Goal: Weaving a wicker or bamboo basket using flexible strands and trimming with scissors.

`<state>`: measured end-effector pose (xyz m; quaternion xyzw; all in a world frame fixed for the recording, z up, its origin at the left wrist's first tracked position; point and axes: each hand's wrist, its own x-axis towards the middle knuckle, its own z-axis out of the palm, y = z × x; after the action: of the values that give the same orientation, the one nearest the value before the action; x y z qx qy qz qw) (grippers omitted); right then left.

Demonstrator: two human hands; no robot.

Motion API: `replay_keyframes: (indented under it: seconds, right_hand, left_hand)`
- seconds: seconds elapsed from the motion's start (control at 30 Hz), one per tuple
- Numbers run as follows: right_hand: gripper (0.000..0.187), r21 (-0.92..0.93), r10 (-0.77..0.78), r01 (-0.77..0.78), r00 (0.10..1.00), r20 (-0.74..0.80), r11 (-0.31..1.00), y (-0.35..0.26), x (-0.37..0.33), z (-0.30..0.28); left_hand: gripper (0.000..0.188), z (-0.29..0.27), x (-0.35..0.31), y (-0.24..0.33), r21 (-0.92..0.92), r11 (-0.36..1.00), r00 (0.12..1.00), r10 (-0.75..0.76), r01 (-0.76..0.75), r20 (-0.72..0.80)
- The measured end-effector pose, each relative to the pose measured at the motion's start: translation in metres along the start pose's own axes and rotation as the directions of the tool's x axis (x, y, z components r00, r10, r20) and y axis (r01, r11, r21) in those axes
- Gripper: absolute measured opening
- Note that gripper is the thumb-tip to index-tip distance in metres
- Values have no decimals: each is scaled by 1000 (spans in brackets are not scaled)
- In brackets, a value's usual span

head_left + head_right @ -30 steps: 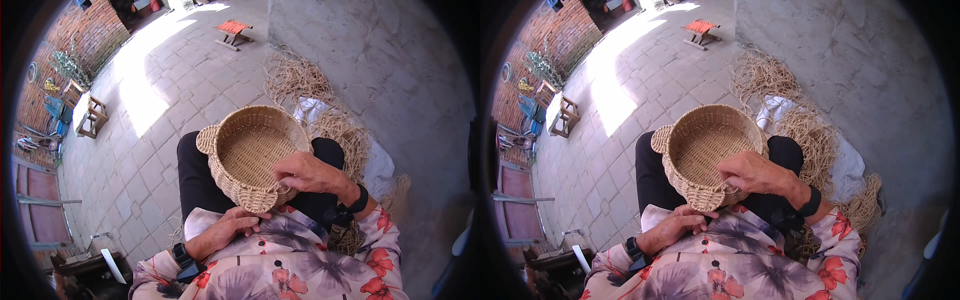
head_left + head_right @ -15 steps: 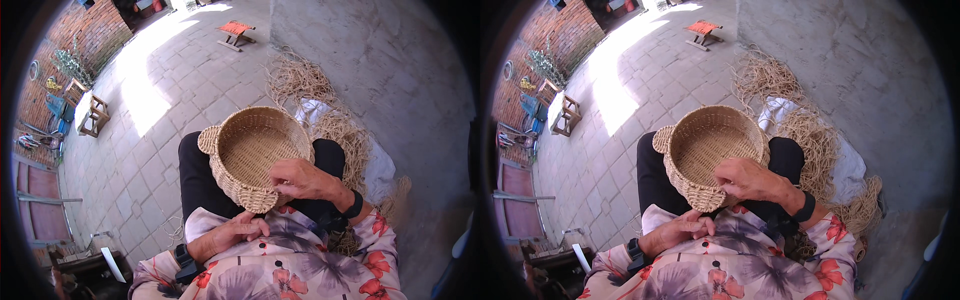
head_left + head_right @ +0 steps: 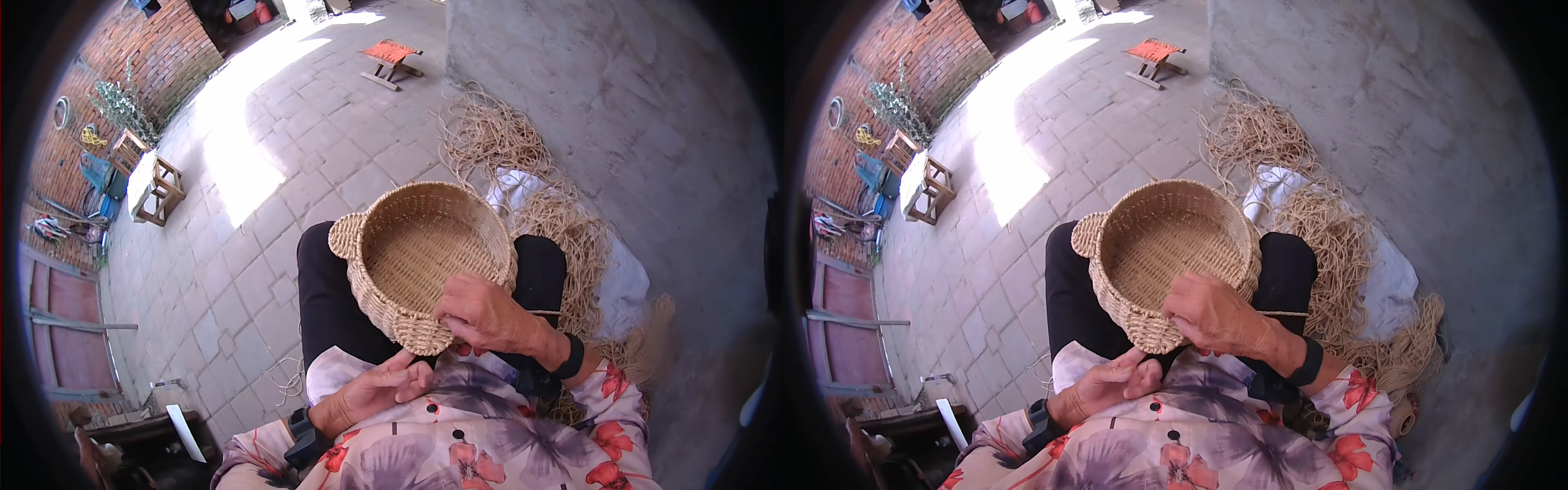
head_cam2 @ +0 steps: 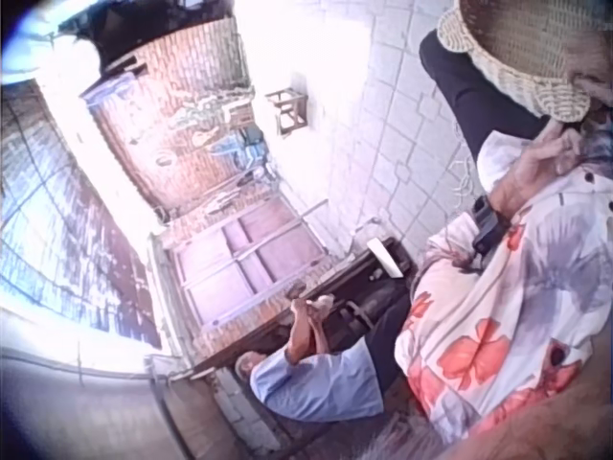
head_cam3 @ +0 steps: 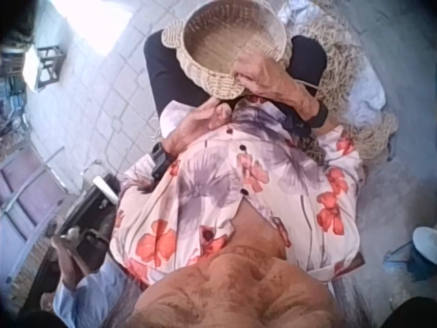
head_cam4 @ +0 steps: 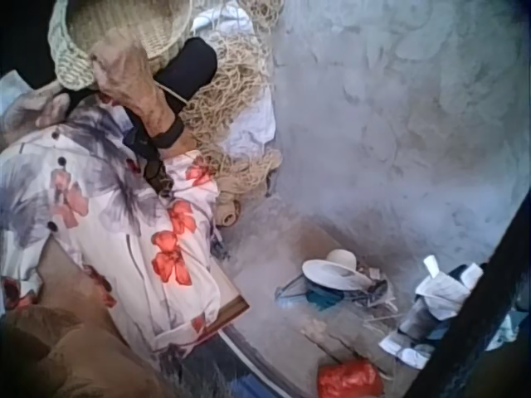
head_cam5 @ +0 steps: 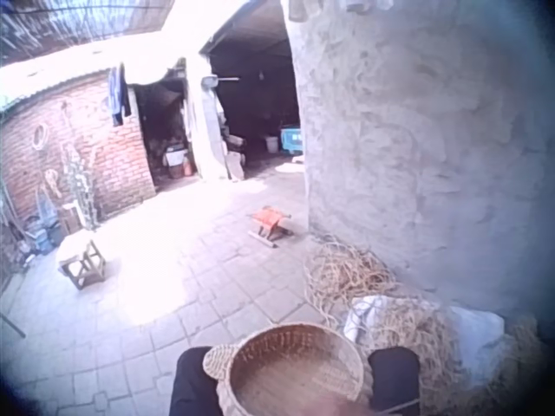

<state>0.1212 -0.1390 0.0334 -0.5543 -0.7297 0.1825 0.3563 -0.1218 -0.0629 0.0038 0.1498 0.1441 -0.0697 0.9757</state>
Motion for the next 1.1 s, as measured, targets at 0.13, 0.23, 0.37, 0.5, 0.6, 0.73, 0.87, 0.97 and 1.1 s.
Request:
replay_keyframes:
  seconds: [0.13,0.23,0.37,0.5,0.6,0.73,0.87,0.97,1.1]
  right_hand:
    - [9,12,39,-39,999,-9,999,-7,2,13]
    - [10,7,113,-113,993,-24,994,-14,5,14]
    - [11,74,130,-128,991,-27,989,-10,2,12]
    - [13,-1,186,-187,979,-87,982,-2,-3,-5]
    - [9,34,231,-232,973,15,972,-5,-8,-11]
    - [10,-42,205,-205,979,3,978,-8,-10,-12]
    - [8,-172,107,-106,994,-5,979,-10,-8,-5]
    - [7,-107,106,-110,993,-47,988,-14,-1,8]
    - [14,-102,113,-119,992,-60,988,-16,-3,14]
  left_hand:
    - [54,10,-1,3,-100,994,999,-36,33,-28]
    - [50,-7,1,-2,-184,983,999,-24,30,38]
    - [47,-11,3,-5,-181,984,1000,6,-4,11]
    - [64,-9,2,-4,-174,984,999,46,-43,15]
    - [78,-4,2,-2,-158,986,999,49,-46,12]
    - [82,-8,2,-4,-150,987,998,54,-49,30]
    - [78,-10,0,-5,-128,991,999,40,-41,-17]
    - [71,-11,-1,-2,-96,995,999,32,-36,-41]
    - [62,-12,1,1,-64,998,996,-35,30,-79]
